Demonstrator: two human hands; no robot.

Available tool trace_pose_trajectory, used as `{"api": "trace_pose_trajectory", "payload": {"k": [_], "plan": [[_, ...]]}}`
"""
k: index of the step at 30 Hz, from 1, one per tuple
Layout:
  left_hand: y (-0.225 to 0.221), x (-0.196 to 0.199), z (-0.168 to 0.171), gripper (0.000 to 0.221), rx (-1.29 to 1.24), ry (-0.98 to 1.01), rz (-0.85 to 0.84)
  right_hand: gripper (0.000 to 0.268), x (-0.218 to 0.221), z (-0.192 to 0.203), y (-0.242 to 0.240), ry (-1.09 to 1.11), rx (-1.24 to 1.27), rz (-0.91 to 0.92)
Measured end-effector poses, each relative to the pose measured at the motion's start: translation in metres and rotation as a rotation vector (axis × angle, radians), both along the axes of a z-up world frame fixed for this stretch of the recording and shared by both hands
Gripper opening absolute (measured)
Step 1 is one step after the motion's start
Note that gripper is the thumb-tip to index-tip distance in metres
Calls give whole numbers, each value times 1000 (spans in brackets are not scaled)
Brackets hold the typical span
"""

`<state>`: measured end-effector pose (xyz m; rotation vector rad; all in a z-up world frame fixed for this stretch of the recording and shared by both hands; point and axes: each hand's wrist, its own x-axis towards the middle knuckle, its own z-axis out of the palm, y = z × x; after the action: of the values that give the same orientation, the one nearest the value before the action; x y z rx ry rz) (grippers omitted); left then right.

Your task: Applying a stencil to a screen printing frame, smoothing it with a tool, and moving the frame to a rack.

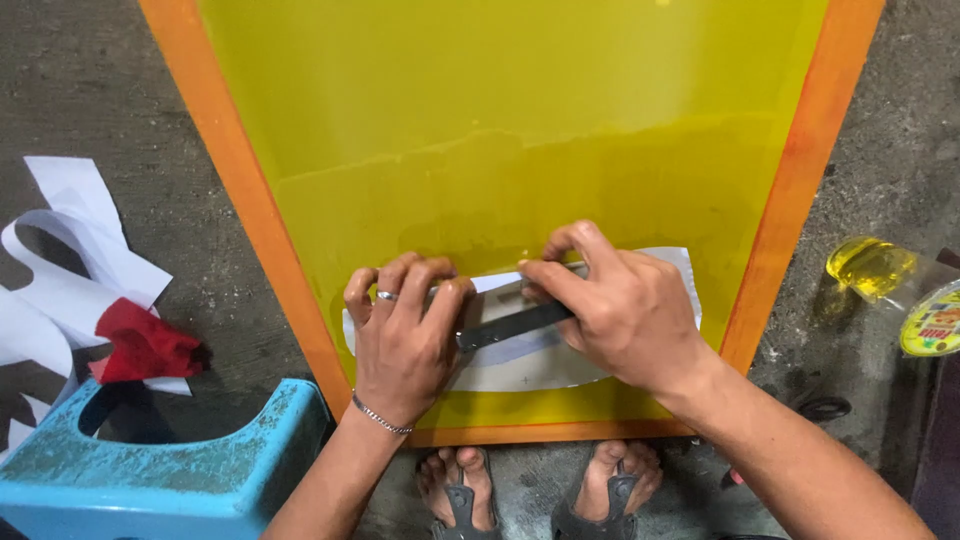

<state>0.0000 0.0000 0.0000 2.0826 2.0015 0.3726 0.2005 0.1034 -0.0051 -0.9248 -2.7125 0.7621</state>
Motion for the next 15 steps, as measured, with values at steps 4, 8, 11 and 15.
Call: {"api": "trace_pose_trajectory", "payload": {"k": [4, 8, 11, 15], "plan": [[-2, -6, 5, 13, 80, 9, -93, 10, 32, -4, 3, -41, 34, 2], [-17, -8, 3, 12, 160, -21, -168, 15, 73, -14, 2, -85, 17, -66], [-37, -16, -7, 6, 98, -32, -117, 17, 87, -13, 8, -71, -81, -151], [-56, -37, -13, 25, -139, 37, 136, 10, 89, -7, 15, -96, -167, -267]]}}
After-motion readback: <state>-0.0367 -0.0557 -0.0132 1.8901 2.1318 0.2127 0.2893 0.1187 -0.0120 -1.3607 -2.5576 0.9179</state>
